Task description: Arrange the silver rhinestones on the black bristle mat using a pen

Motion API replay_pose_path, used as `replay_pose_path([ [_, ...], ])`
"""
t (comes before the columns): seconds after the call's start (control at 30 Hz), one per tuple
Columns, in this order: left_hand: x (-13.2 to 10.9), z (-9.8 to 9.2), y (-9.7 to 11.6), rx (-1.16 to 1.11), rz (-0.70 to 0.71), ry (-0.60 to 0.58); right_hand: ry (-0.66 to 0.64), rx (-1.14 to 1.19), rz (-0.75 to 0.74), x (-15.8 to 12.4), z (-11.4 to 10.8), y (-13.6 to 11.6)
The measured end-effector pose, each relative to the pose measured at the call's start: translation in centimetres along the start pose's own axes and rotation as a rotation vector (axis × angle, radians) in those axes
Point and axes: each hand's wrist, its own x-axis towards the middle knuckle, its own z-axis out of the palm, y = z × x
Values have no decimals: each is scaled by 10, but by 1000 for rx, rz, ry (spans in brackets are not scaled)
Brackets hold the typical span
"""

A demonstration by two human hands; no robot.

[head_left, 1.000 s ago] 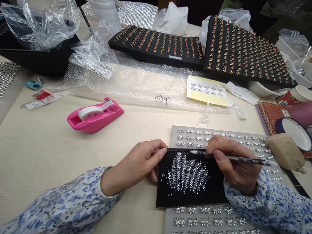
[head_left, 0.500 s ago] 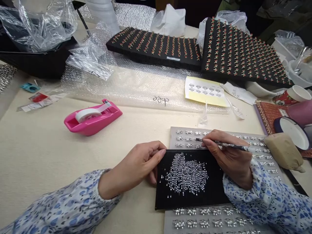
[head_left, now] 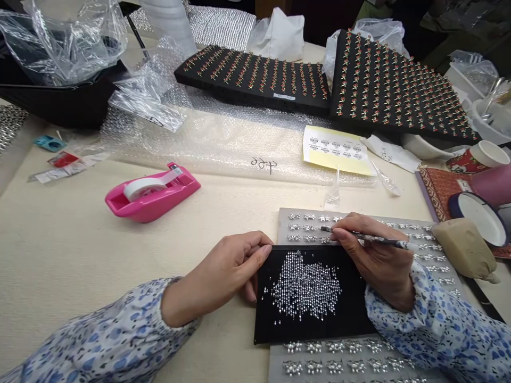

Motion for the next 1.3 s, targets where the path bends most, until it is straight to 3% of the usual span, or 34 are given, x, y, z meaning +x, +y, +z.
replay_pose_path([
  [0.17,-1,0,1,6,1,2,-48,28,12,1,0,0],
  [0.83,-3,0,0,12,4,-6,8,79,25,1,0,-2],
  [0.97,-2,0,0,15,5,-5,-52,216,40,-2,-2,-7],
  [1.07,-1,0,0,27,4,-2,-179,323,-13,-4,-4,-12],
  [1.17,-1,0,1,23,3,1,-290,332,-44,-5,-5,-15],
  [1.3,-1,0,2,10,1,-1,-313,321,-50,-5,-4,-16],
])
